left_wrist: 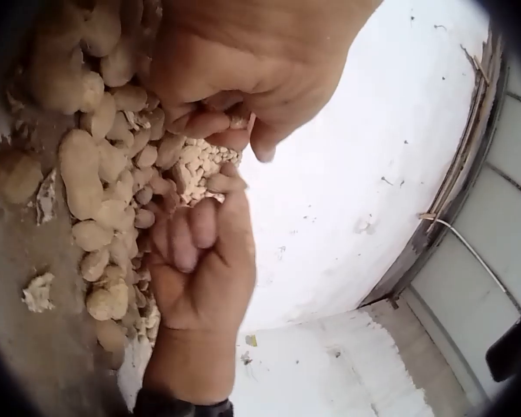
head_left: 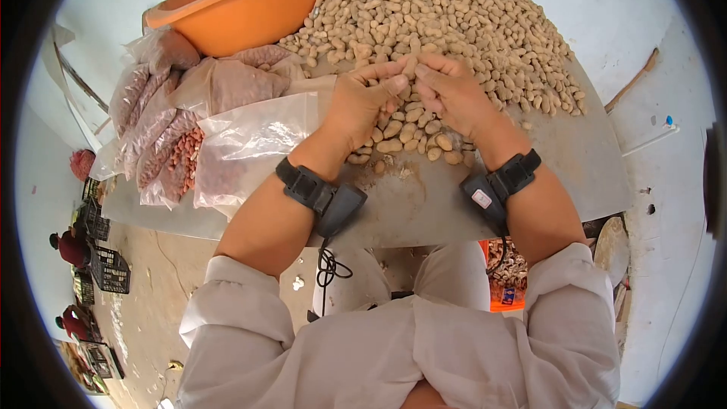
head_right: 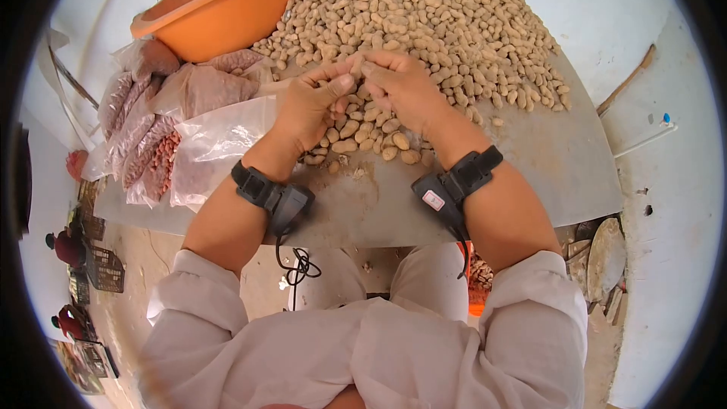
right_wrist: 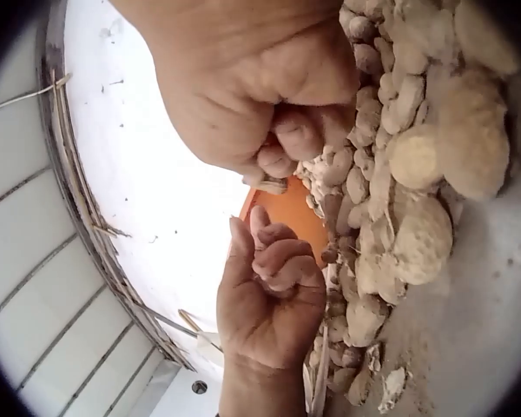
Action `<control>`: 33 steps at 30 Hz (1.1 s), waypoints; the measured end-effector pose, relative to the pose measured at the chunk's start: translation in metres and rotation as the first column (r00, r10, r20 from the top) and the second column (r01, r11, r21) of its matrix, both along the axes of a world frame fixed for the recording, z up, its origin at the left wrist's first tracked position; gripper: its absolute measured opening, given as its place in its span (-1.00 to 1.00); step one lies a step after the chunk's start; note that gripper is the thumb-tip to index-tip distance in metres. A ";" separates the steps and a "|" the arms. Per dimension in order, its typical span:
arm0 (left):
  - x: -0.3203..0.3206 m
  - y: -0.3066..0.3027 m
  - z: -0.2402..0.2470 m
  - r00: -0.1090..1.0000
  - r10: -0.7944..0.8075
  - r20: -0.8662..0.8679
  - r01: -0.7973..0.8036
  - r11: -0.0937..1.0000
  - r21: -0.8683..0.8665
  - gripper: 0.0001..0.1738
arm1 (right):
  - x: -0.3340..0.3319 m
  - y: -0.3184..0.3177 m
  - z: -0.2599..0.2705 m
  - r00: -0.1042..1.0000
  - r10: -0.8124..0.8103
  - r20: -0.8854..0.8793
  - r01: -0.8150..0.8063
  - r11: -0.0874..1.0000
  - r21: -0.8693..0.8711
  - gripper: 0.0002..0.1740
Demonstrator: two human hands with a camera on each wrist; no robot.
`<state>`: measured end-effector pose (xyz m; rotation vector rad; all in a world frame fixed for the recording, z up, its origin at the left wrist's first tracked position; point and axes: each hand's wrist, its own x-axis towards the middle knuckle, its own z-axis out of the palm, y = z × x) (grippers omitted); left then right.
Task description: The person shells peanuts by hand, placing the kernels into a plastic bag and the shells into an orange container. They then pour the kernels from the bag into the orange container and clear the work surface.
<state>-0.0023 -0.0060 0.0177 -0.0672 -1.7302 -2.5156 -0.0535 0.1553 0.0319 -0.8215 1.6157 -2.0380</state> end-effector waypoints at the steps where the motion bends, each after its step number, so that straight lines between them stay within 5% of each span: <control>1: 0.000 -0.001 -0.003 1.000 -0.013 -0.026 0.012 0.999 -0.041 -0.68 | 0.001 -0.001 0.000 1.000 0.011 -0.001 -0.011 1.000 0.001 -0.71; 10: 0.007 0.002 0.004 0.991 0.064 -0.114 -0.106 0.908 -0.405 -0.73 | 0.005 -0.010 -0.008 0.991 -0.132 0.017 0.132 0.990 -0.057 -0.70; 21: 0.011 0.005 0.006 0.996 0.027 -0.089 -0.058 0.929 -0.366 -0.80 | 0.007 -0.015 -0.009 0.865 -0.279 -0.417 0.323 0.946 0.039 -0.74; 30: 0.011 0.009 0.003 0.983 0.065 -0.169 -0.122 0.929 -0.349 -0.81 | 0.010 -0.016 -0.008 0.812 -0.313 -0.493 0.352 0.936 -0.014 -0.76; 33: 0.011 0.010 0.002 0.992 0.048 -0.114 -0.070 0.977 -0.200 -0.82 | 0.019 -0.019 -0.005 0.893 -0.299 -0.335 0.293 0.954 -0.069 -0.74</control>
